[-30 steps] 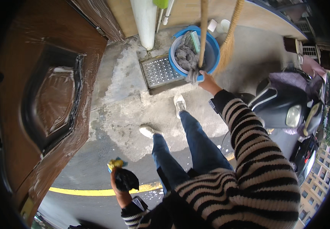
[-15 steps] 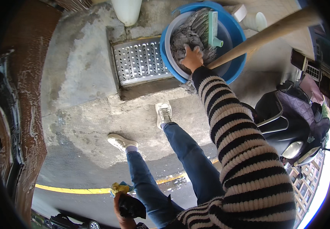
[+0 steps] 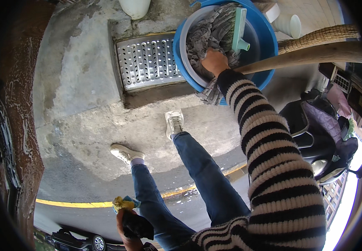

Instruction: The person scrubs a brown wooden door with a soapy sponge, then rinses the sponge in a bucket and wipes the door surface and handle with a cloth. The person works on the door's panels and frame, removing soap residue.

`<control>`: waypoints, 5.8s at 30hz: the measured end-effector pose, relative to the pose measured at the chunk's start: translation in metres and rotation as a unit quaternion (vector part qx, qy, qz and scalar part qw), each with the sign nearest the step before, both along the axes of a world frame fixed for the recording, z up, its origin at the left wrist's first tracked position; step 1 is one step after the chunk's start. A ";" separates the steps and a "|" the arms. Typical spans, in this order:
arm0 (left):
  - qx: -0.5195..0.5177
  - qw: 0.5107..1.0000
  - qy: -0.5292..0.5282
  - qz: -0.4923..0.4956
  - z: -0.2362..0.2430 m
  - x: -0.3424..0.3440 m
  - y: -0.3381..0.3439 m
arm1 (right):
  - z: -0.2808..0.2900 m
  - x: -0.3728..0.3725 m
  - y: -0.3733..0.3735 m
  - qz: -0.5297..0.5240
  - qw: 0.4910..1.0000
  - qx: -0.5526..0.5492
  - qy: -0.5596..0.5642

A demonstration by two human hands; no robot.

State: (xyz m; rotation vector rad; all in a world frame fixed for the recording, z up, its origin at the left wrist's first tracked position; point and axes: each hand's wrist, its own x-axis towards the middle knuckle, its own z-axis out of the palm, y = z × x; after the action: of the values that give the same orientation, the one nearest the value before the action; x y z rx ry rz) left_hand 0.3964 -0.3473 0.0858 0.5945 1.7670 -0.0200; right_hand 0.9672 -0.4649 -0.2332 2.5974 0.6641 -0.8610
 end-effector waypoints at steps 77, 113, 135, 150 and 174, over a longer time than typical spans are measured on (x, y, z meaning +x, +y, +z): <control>0.002 0.947 -0.223 0.231 0.092 -0.013 0.058 | 0.226 -0.229 0.061 -0.052 0.889 0.380 0.251; 0.409 0.814 -0.355 0.211 0.442 -0.285 0.117 | 0.741 -0.431 0.259 -0.024 0.600 0.464 0.651; 0.527 0.737 -0.217 0.362 0.456 -0.382 0.042 | 0.828 -0.609 0.425 0.130 0.467 0.611 0.626; 0.575 0.743 -0.338 0.053 0.500 -0.396 0.116 | 0.807 -0.685 0.416 0.306 0.586 0.506 0.554; 0.521 0.804 -0.270 -0.096 0.433 -0.432 0.223 | 0.804 -0.771 0.374 0.319 0.633 0.408 0.576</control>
State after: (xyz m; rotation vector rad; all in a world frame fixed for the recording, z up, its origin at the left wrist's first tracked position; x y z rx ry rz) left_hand -0.0358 -0.1243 0.5186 1.4010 1.0196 0.9511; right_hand 0.1962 -0.0908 0.5709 1.5571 2.5871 -2.2470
